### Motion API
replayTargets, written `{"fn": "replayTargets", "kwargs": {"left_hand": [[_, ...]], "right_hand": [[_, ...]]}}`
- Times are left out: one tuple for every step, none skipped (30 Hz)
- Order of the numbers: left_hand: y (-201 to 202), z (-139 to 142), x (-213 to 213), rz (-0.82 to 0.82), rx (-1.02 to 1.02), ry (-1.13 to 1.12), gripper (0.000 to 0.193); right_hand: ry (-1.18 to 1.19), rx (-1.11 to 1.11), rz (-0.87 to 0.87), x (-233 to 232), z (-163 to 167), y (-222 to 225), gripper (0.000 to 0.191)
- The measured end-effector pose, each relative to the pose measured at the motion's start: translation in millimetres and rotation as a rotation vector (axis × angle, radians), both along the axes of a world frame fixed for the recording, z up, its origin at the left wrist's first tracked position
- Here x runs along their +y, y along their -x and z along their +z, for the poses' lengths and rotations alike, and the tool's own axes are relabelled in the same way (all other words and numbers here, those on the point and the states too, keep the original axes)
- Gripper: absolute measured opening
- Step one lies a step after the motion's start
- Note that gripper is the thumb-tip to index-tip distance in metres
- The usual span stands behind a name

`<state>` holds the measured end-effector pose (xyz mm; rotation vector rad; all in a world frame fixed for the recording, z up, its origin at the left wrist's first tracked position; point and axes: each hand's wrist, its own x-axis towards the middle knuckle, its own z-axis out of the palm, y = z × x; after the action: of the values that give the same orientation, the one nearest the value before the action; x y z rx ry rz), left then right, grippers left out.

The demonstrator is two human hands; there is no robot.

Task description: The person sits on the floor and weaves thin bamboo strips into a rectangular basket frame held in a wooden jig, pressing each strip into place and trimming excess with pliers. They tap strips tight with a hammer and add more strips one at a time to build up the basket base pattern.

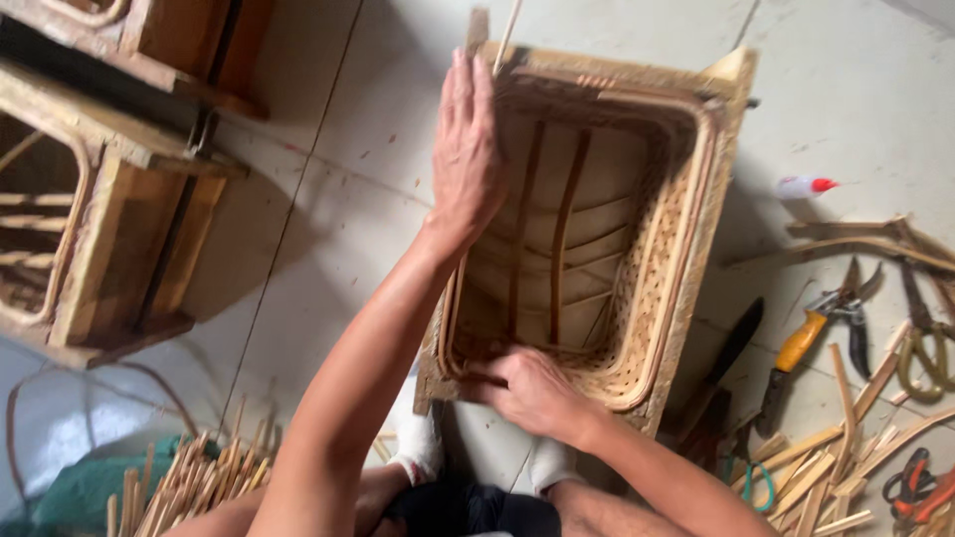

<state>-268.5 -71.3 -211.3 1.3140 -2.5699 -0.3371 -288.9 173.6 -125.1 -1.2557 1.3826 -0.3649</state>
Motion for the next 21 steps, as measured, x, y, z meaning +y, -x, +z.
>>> {"fn": "replayTargets", "kwargs": {"left_hand": [[-1, -5, 2, -0.01, 0.04, -0.016, 0.089], [1, -9, 1, -0.028, 0.092, -0.022, 0.09], [1, -11, 0, -0.034, 0.103, -0.009, 0.088], [2, -13, 0, -0.037, 0.115, 0.003, 0.087], [2, -12, -1, -0.04, 0.127, 0.017, 0.086], [2, -12, -2, -0.049, 0.07, 0.045, 0.086], [4, -10, -1, -0.055, 0.009, 0.071, 0.087], [2, -6, -2, -0.061, -0.052, 0.101, 0.088], [3, -3, -1, -0.074, -0.072, 0.101, 0.088], [3, 2, 0, -0.087, -0.088, 0.101, 0.088], [4, 6, 0, -0.097, -0.1, 0.107, 0.088], [4, 10, 1, -0.082, -0.087, 0.073, 0.09], [3, 14, 2, -0.071, -0.073, 0.037, 0.091], [4, 18, 2, -0.062, -0.058, 0.001, 0.093], [5, 21, 1, -0.082, -0.032, 0.019, 0.089], [4, 23, 2, -0.097, -0.014, 0.032, 0.085], [3, 24, 3, -0.113, -0.002, 0.041, 0.082], [2, 25, 3, -0.116, 0.018, 0.02, 0.08], [1, 25, 4, -0.126, 0.044, 0.005, 0.078], [1, 24, 4, -0.135, 0.074, -0.011, 0.077], [0, 23, 4, -0.118, 0.085, -0.012, 0.077]], "right_hand": [[0.016, -0.049, -0.05, 1, -2, -8, 0.024], [0.043, -0.085, -0.109, 0, -4, -11, 0.024], [0.073, -0.116, -0.165, 0, -5, -11, 0.024], [0.129, -0.098, -0.178, -1, -6, -11, 0.023], [0.187, -0.08, -0.193, 0, -6, -12, 0.023], [0.242, -0.066, -0.208, 0, -5, -13, 0.023], [0.202, -0.057, -0.203, 2, -5, -16, 0.024], [0.165, -0.05, -0.198, 3, -4, -18, 0.025], [0.129, -0.038, -0.198, 3, -4, -20, 0.027], [0.142, -0.051, -0.159, 5, -1, -20, 0.028], [0.159, -0.058, -0.117, 1, 0, -14, 0.03], [0.175, -0.067, -0.077, -2, 3, -7, 0.032], [0.03, 0.023, 0.054, -9, 5, 8, 0.029], [-0.117, 0.113, 0.182, -21, 6, 29, 0.027], [0.062, 0.355, 0.15, -36, 8, 52, 0.015], [0.548, 0.297, -0.158, -59, 5, 77, 0.037], [0.809, 0.557, -0.099, -92, -2, 108, 0.033], [0.822, 0.779, 0.0, -119, -8, 133, 0.021], [0.836, 0.833, 0.003, -149, -17, 155, 0.049], [0.896, 0.993, 0.075, -179, -27, 169, 0.052], [0.952, 1.149, 0.159, -206, -37, 180, 0.057]]}}
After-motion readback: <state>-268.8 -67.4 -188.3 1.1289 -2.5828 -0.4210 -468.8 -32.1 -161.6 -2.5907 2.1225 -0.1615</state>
